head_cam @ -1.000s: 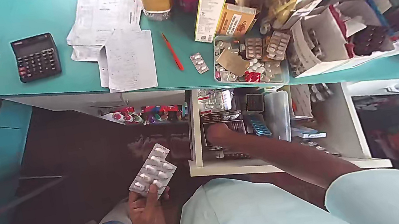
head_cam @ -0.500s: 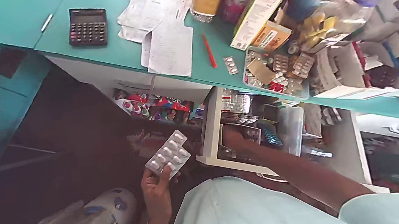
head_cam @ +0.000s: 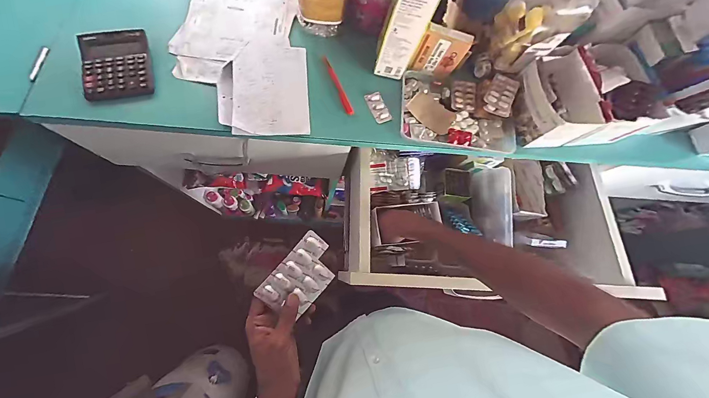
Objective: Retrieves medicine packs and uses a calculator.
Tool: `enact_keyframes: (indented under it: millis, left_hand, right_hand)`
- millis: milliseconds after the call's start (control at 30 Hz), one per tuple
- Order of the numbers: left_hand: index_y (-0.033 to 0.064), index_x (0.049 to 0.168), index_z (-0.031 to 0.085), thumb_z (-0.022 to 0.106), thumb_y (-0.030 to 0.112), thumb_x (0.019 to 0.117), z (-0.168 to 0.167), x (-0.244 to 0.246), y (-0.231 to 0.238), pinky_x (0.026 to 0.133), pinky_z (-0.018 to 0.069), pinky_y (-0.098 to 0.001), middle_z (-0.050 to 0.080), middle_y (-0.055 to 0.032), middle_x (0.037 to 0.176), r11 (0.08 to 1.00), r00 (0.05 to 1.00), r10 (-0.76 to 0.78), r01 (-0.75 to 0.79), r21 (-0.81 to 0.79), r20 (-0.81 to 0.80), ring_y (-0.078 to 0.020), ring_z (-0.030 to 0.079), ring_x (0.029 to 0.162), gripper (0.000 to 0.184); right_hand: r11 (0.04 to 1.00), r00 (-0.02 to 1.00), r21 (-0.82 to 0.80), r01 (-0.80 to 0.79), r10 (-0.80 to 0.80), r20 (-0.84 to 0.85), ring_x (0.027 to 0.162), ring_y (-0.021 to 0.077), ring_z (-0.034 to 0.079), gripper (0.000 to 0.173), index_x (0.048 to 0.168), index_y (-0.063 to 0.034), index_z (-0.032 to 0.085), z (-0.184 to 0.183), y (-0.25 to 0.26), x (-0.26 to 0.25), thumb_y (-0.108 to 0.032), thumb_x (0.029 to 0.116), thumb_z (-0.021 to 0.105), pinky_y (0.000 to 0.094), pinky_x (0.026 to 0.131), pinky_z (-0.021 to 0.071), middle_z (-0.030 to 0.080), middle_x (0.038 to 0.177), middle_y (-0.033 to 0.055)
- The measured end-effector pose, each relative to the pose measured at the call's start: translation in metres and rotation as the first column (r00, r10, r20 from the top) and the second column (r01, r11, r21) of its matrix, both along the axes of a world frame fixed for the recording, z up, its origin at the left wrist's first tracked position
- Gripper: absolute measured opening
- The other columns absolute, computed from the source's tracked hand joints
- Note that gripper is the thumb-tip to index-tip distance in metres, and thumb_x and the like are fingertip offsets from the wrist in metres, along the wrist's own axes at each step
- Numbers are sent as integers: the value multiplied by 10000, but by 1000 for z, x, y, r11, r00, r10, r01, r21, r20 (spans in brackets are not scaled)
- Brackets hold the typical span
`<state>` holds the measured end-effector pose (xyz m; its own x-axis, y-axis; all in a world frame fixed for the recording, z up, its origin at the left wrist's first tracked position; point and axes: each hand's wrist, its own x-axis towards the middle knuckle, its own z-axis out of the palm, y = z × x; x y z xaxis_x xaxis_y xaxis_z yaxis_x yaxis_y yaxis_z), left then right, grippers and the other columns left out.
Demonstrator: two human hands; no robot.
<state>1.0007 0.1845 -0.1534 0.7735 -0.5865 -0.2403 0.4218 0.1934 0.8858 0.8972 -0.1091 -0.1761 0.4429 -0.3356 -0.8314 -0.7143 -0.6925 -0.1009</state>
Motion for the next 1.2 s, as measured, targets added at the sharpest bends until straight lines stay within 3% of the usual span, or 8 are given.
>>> enact_keyframes:
  millis: [133, 233, 300, 433, 600, 767, 1033, 1200]
  left_hand:
    - [-3, 1234, 566, 627, 43, 950, -2, -1, -4, 602, 633, -326, 733, -108, 989, 999, 999, -37, 37, 34, 8, -197, 730, 752, 294]
    - [70, 1188, 641, 717, 115, 916, -6, -2, -4, 681, 637, -320, 747, -55, 1017, 993, 992, -115, 114, 12, 53, -157, 734, 830, 285]
    - [199, 1170, 715, 775, 222, 894, -3, -2, -4, 831, 617, -288, 754, 35, 1065, 955, 949, -297, 298, 7, 109, -90, 718, 947, 284]
    - [234, 1142, 720, 760, 202, 915, -4, -15, -21, 806, 612, -249, 754, 63, 1026, 786, 784, -605, 616, -51, 142, -44, 713, 906, 232]
    - [27, 1329, 572, 730, 167, 935, -3, -34, -48, 852, 617, -315, 730, -17, 1109, 697, 675, -716, 706, 128, 179, -112, 713, 966, 447]
    - [-30, 1368, 541, 657, 244, 995, -7, -29, -56, 850, 615, -367, 713, -108, 1178, 740, 703, -673, 634, 225, 229, -211, 713, 1000, 477]
    - [-44, 1249, 623, 634, 111, 977, 17, -7, -92, 835, 613, -313, 740, -74, 1094, 831, 755, -556, 500, 243, 346, -157, 716, 975, 314]
    - [3, 1215, 682, 620, 202, 993, 34, 17, -171, 806, 603, -314, 726, -77, 1050, 806, 508, -591, 334, 489, 626, -132, 702, 900, 305]
  right_hand:
    - [996, 925, -12, 87, -77, 373, 1066, 391, 662, 212, 1096, -3, 719, 54, -10, -30, -136, 980, 602, 607, 923, 509, 694, 1110, 219]
    - [898, 476, 216, 383, -392, 787, 863, 144, 686, 212, 997, -50, 773, 86, -11, -86, -93, 971, 567, 359, 787, 581, 731, 997, 67]
    - [804, 249, 459, 377, -565, 787, 804, 55, 668, 216, 1015, -54, 755, 80, 4, -115, -159, 983, 569, 270, 726, 581, 732, 980, 2]
    - [663, 218, 734, 145, -745, 630, 925, 47, 676, 407, 1074, -81, 771, 70, 75, -128, -447, 897, 757, 248, 784, 599, 714, 1099, -1]
    - [764, 152, 571, 299, -629, 762, 838, -4, 655, 197, 951, -54, 757, 72, 95, -136, -249, 924, 757, 179, 740, 568, 720, 974, 7]
    - [787, 380, 197, 585, -480, 791, 732, 119, 629, 307, 896, -51, 724, 70, 21, -131, -354, 933, 696, 341, 684, 542, 676, 855, 55]
    - [845, 760, 187, 502, -534, 371, 939, 395, 644, 489, 1000, 60, 667, 39, -30, -69, -425, 945, 693, 605, 834, 506, 650, 984, 247]
    - [798, 742, 37, 601, -575, 346, 1071, 408, 647, 551, 1050, 15, 696, 41, -29, -66, -509, 885, 741, 612, 896, 509, 674, 1108, 238]
